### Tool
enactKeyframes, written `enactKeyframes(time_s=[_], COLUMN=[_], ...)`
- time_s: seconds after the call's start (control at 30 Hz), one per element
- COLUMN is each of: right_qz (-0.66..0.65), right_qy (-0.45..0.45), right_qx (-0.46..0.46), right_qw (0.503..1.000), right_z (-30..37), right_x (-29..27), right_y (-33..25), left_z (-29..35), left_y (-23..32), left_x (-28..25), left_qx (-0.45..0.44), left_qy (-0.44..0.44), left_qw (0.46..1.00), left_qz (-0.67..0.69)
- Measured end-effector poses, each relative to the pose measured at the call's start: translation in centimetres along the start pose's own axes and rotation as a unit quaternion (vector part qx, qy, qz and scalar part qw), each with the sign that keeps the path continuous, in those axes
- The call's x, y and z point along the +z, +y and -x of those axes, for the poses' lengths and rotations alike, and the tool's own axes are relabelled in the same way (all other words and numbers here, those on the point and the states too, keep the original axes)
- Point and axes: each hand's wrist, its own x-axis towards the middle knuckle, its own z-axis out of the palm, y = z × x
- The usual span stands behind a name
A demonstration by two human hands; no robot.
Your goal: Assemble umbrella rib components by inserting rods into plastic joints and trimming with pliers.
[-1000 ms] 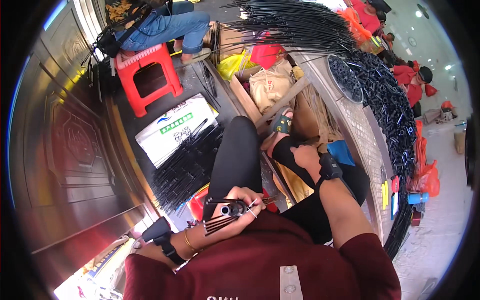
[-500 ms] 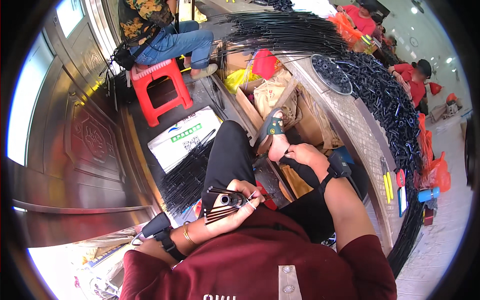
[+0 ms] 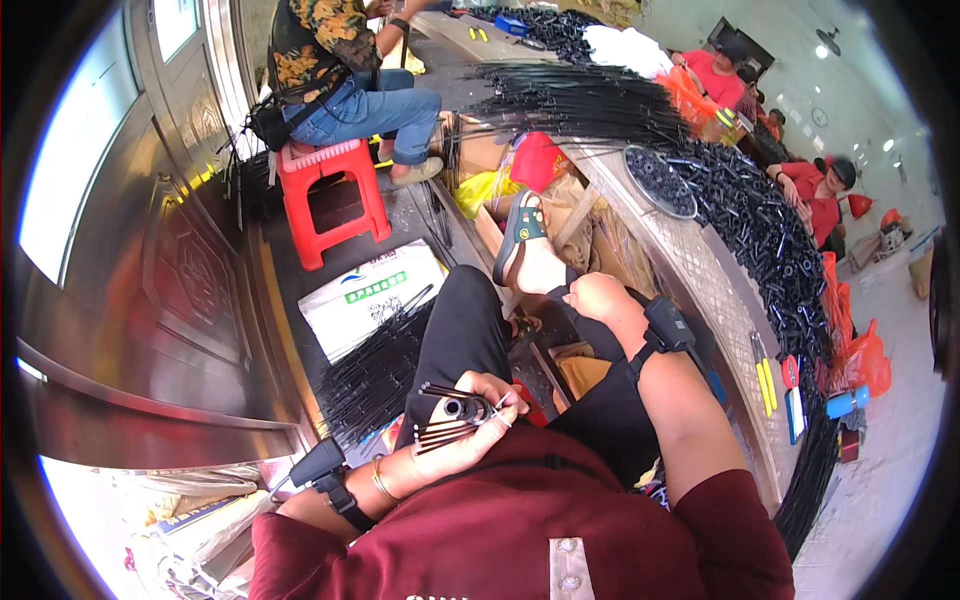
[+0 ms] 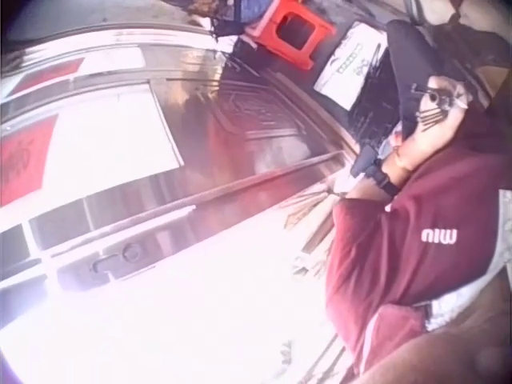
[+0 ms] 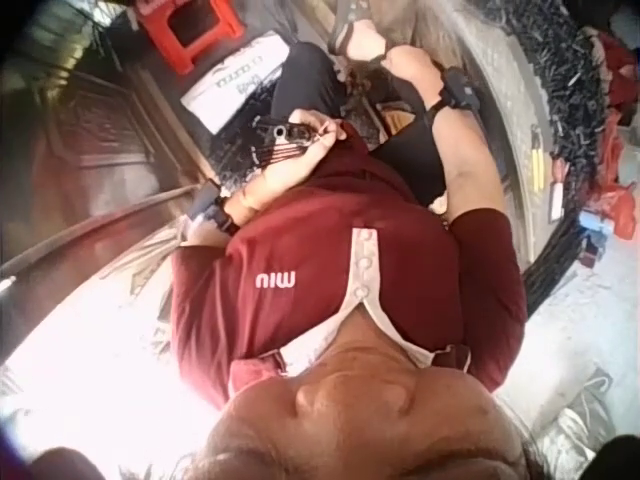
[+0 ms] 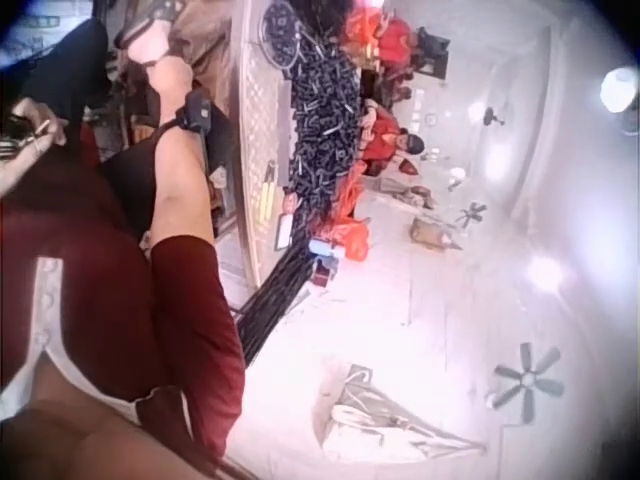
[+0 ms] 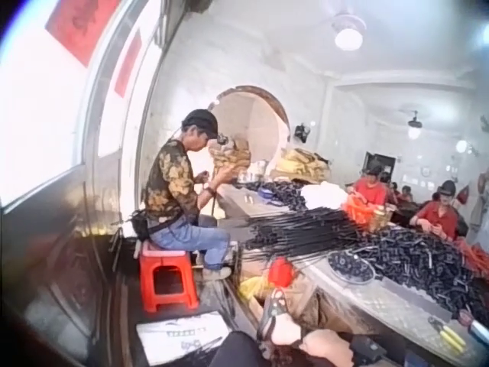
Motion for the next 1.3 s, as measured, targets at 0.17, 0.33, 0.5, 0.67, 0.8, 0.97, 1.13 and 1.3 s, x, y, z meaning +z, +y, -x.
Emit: enactKeyframes(time_s=[0.17,0.33,0.5,0.67,0.8,0.97,1.13,1.3], right_qz=[0.021,0.05,0.07,0.068,0.049,0.04,0.073,0.041], right_qy=[0.034,0.053,0.078,0.093,0.101,0.171,0.143,0.106], right_qx=[-0.029,-0.066,-0.069,-0.064,-0.064,-0.104,-0.081,-0.073], right_qw=[0.999,0.995,0.992,0.991,0.992,0.979,0.984,0.991], right_z=[-1.3,-2.3,-3.8,-4.5,-4.7,-4.3,-3.9,-4.3], right_x=[-0.1,0.1,0.3,0.3,0.2,1.1,1.7,2.7], right_y=[-1.4,-3.0,-2.7,-1.6,-1.5,-1.2,-0.9,-0.7], left_z=[0.6,0.9,0.5,0.3,0.1,0.1,0.4,0.3], left_y=[0.4,0.6,1.1,0.7,0.9,1.3,0.8,1.1], left_x=[-0.2,-0.3,-0.6,-0.8,-0.8,-0.3,-0.2,-0.2], left_qx=[-0.001,0.006,-0.007,-0.007,-0.002,-0.001,0.008,-0.004], left_qy=[-0.002,0.016,-0.004,0.004,0.002,0.027,0.012,0.013], left_qw=[1.0,1.0,1.0,1.0,1.0,0.999,0.999,0.999], left_qz=[0.006,0.013,-0.015,-0.02,-0.02,-0.031,-0.044,-0.031])
